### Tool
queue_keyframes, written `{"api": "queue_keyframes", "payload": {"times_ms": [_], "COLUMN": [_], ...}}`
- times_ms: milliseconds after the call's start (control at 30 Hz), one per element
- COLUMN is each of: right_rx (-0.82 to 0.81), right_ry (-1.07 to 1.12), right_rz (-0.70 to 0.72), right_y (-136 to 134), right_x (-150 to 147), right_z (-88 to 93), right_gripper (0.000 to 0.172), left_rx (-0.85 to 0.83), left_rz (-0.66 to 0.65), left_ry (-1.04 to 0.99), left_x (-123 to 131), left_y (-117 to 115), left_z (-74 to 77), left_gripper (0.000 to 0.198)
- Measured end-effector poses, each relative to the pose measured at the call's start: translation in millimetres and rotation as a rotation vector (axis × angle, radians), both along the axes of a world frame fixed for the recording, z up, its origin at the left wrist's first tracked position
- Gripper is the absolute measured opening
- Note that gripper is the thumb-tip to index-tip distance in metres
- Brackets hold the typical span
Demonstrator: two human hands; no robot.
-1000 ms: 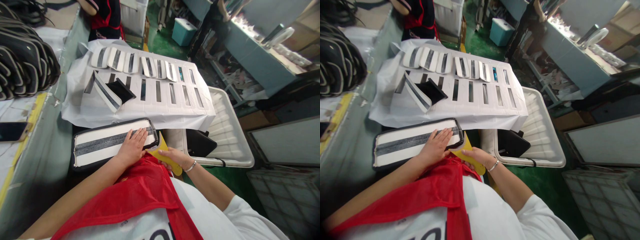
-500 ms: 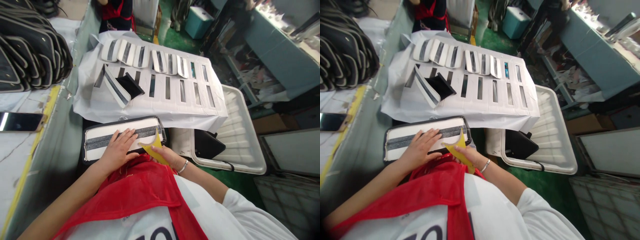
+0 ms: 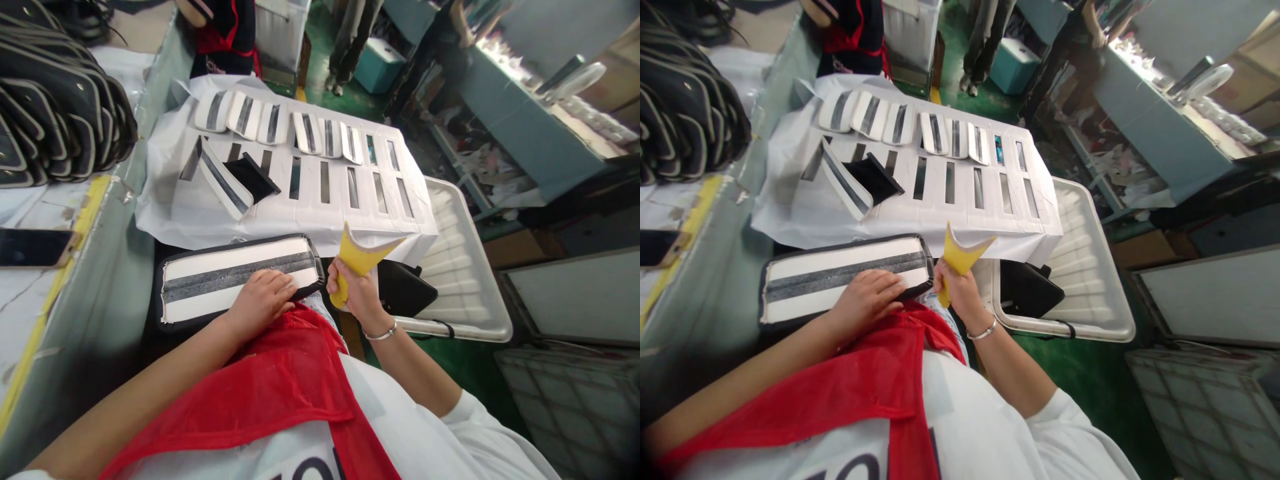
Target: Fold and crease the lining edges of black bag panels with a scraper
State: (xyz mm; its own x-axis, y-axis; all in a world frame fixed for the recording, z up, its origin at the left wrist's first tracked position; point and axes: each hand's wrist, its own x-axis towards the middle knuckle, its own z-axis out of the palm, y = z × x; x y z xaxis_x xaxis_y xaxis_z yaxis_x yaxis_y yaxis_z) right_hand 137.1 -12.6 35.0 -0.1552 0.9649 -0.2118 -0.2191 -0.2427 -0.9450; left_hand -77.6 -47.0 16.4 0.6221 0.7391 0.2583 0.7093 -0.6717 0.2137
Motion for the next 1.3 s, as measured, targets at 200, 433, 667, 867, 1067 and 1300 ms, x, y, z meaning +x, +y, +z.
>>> {"api": "queue_keyframes", "payload": {"times_ms": [200,433,667,867,1067,1300], "right_rx": [0.224,0.292,0.211,0.059,-0.039,-0.295], "right_ry": [-0.688,-1.029,-1.222,-0.824,-0.503,-0.543], "right_rz": [0.209,0.258,0.249,0.199,0.172,0.439], "right_y": [-10.9,-3.9,7.7,9.5,-2.9,-17.9], "right_x": [6.2,5.7,-13.9,7.5,46.6,46.0], "right_z": [-23.8,-19.5,-14.1,-13.3,1.4,-5.8], "right_gripper": [0.019,0.032,0.034,0.032,0.035,0.041], "left_rx": [0.006,-0.161,-0.268,-0.131,0.14,0.14], "left_rz": [0.063,0.155,0.217,0.175,0.135,0.186], "left_ry": [-0.023,-0.167,-0.136,-0.063,-0.022,0.021], "left_x": [10.9,10.6,13.1,11.1,10.0,16.0], "left_y": [3.7,6.8,10.4,3.5,-15.1,-12.6], "left_z": [-4.5,-7.3,-7.5,-7.6,-6.9,-9.1], "left_gripper": [0.019,0.018,0.02,0.031,0.023,0.038]}}
